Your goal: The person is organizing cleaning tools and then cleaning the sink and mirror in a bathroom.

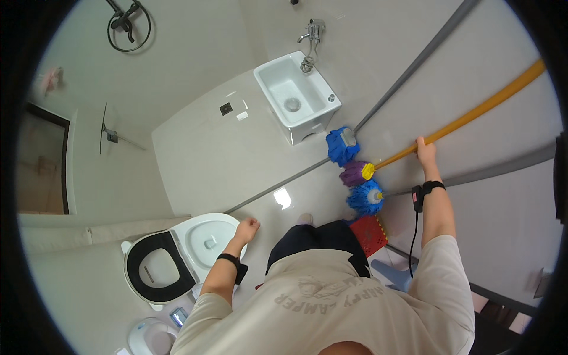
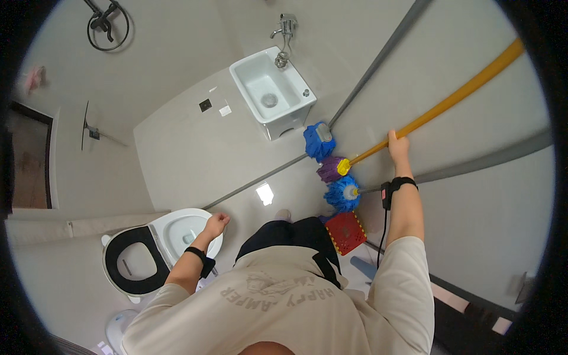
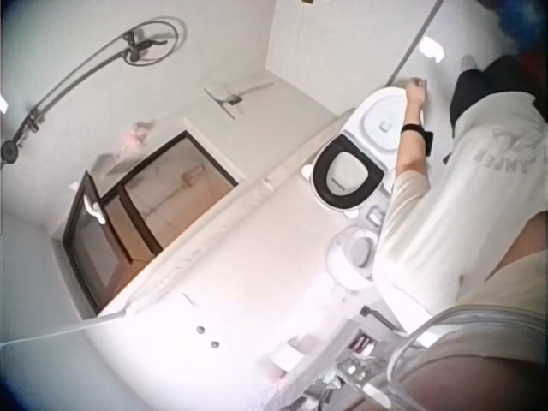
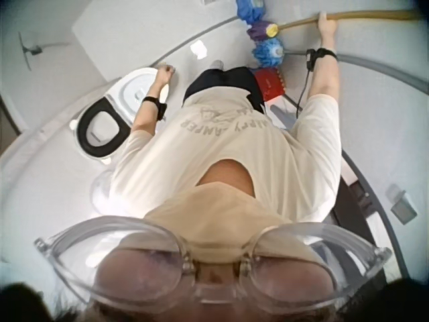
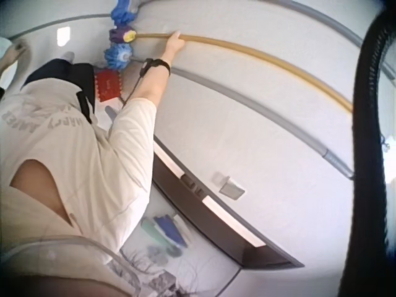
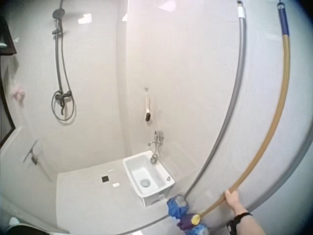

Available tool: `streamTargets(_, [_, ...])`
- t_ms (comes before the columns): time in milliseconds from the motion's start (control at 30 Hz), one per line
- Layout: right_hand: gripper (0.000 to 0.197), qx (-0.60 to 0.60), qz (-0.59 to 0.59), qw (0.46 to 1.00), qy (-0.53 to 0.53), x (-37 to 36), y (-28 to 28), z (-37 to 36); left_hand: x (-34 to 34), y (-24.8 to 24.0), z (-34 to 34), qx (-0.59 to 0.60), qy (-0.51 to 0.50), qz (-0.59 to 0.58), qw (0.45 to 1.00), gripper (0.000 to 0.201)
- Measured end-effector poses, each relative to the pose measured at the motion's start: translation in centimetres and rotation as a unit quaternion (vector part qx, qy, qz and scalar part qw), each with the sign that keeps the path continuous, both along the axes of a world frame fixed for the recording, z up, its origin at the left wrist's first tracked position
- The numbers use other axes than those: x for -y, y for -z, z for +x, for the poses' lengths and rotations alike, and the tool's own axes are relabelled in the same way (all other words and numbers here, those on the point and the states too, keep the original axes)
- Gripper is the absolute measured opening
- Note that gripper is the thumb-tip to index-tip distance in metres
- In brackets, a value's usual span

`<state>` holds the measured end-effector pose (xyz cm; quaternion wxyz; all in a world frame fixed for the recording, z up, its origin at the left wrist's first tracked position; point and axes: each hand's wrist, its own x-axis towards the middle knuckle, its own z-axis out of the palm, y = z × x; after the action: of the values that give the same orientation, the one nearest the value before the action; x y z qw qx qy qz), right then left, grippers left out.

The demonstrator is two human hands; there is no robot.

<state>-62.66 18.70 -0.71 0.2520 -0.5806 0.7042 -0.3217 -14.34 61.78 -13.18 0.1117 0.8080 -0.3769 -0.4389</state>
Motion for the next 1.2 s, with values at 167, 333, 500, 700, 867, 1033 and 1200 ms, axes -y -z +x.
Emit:
streamTargets(167, [0.040, 0.031, 0.043, 0.999, -0.001, -0.5, -0.8, 1.3, -3.5, -0.5, 0.4, 0.002, -0.017, 0.034, 0.999, 0.036])
streamTargets(333, [0.059, -0.003, 0.062, 0.998, -0.012, 0.3, 1.7, -1.3, -1.0, -0.8, 1.9, 0.022, -0.050, 0.016, 0.998, 0.037])
streamTargets(500, [0.078, 0.163, 0.434, 0.881, -0.092, -5.0, 0.2, 6.0, 2.6, -1.7, 3.9, 0.042, -0.086, 0.017, 0.995, 0.037])
streamTargets(700, [0.037, 0.143, 0.293, 0.916, -0.233, 3.0, 7.0, 16.7, 15.0, -2.2, 6.9, 0.080, -0.037, 0.014, 0.996, 0.036])
streamTargets(867, [0.047, 0.145, 0.087, 0.950, -0.262, 16.8, 7.6, 29.4, 29.0, -5.8, 7.8, 0.077, -0.034, -0.107, 0.991, 0.036])
streamTargets(1033, [0.064, 0.071, -0.036, 0.975, -0.207, 29.7, 2.9, 40.3, 36.5, -10.7, 5.6, -0.023, -0.121, -0.174, 0.977, 0.031])
streamTargets(1200, [0.066, 0.286, -0.082, 0.930, -0.215, 40.6, 9.4, 41.3, 38.5, -9.7, 5.9, -0.099, -0.099, -0.178, 0.974, 0.030])
